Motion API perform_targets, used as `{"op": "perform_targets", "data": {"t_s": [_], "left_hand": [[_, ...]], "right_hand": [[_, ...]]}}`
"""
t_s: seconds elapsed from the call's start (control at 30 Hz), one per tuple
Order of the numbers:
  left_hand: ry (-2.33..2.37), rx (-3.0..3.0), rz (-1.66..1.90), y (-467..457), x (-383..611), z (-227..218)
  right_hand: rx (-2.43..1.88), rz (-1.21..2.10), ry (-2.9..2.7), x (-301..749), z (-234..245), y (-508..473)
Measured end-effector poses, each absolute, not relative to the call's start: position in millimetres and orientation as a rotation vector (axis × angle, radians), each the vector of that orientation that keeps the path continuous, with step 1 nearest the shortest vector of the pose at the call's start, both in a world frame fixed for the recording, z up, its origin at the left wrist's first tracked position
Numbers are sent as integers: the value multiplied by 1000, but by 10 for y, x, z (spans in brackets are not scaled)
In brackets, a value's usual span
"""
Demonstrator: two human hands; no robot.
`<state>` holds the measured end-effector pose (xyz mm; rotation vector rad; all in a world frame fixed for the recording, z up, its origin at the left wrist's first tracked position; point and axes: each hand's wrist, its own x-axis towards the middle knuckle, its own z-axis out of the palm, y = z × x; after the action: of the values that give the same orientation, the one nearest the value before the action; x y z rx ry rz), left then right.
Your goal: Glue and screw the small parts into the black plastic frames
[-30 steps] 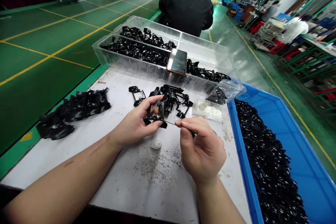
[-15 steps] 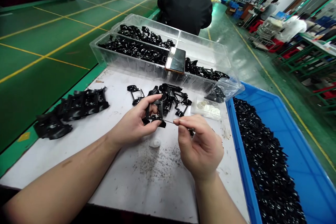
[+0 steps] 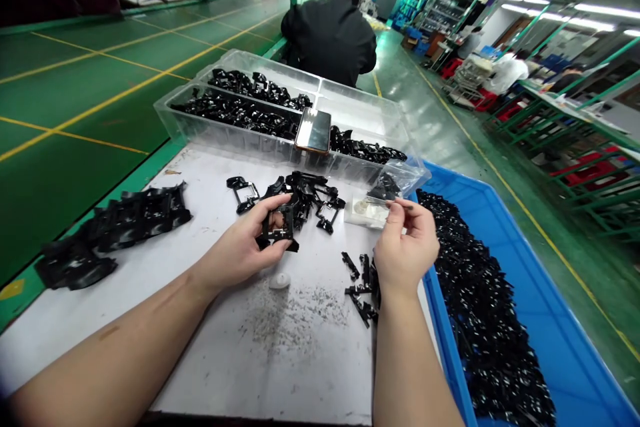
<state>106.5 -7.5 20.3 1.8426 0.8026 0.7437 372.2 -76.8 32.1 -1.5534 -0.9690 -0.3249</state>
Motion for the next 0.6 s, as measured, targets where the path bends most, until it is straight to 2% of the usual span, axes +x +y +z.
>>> {"op": "perform_targets", "data": {"t_s": [0.2, 0.4, 0.47, 0.6], "left_hand": [[780, 1905, 745, -72, 1064, 195], [777, 1961, 759, -87, 1069, 177], [735, 1985, 781, -98, 1076, 171], [599, 2027, 804, -99, 1091, 148]], "right_hand": [[-1765, -361, -1041, 3861, 213, -689], [-1798, -512, -1137, 3641, 386, -770], [-1744, -271, -1165, 3401, 440, -840], [-1541, 756, -1260, 3007, 402, -870]]}}
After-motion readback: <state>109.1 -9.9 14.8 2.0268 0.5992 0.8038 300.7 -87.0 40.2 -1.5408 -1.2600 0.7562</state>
